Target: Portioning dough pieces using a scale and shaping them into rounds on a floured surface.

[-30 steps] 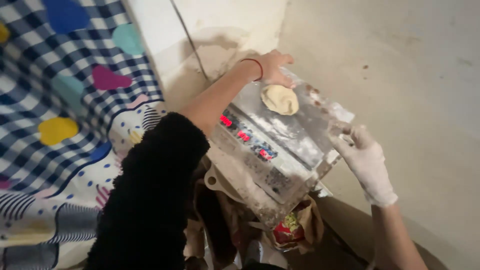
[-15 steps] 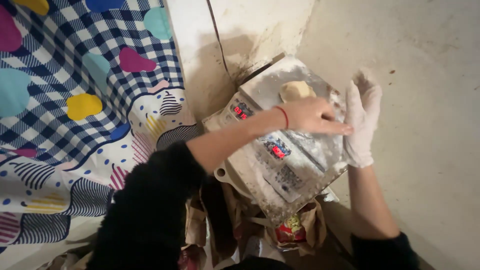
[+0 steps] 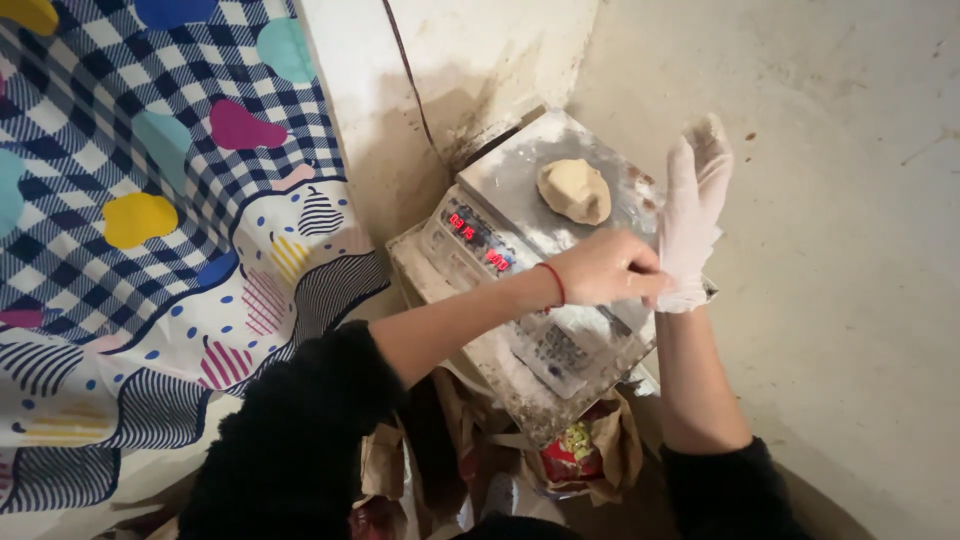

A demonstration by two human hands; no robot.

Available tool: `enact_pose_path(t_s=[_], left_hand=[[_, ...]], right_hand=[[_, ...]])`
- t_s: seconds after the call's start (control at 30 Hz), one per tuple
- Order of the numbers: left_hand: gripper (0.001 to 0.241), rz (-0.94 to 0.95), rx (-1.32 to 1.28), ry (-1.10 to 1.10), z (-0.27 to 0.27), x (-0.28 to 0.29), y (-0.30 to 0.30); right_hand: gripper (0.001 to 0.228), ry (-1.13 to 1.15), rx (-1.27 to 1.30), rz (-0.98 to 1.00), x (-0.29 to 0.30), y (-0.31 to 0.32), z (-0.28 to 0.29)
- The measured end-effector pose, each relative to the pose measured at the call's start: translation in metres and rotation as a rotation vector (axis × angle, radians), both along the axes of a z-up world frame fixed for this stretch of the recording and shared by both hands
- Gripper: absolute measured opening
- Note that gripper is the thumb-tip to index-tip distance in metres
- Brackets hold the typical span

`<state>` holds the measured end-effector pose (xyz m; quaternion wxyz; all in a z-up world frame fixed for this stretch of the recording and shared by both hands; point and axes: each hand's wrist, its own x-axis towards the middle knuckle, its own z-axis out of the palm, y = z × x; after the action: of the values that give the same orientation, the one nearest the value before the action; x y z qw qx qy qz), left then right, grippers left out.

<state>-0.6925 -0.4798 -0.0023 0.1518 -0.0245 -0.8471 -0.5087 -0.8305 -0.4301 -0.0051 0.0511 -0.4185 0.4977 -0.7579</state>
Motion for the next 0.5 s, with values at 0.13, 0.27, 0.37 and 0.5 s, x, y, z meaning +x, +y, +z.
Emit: enact_pose_path(t_s=[0.13, 0.27, 0.37, 0.5], left_hand=[[0.029, -0.071, -0.049, -0.098, 0.001, 0.001, 0.018], [0.035, -0.066, -0.117, -0.238, -0.01, -0.013, -0.011], [0.042, 0.045, -0.325, -0.207, -0.01, -0.009, -0.063], [0.038, 0.324, -0.472, 0.017, -0.025, -0.008, -0.127]], right_hand=[[0.066, -0.167, 0.048, 0.109, 0.029, 0.014, 0.026], [0.066, 0.082, 0.364, 0.104, 0.008, 0.007, -0.004], [0.057, 0.367, 0.742, -0.115, -0.007, 0.01, -0.017], [0.053, 0.825, 1.104, -0.384, 0.021, 0.022, 0.005]])
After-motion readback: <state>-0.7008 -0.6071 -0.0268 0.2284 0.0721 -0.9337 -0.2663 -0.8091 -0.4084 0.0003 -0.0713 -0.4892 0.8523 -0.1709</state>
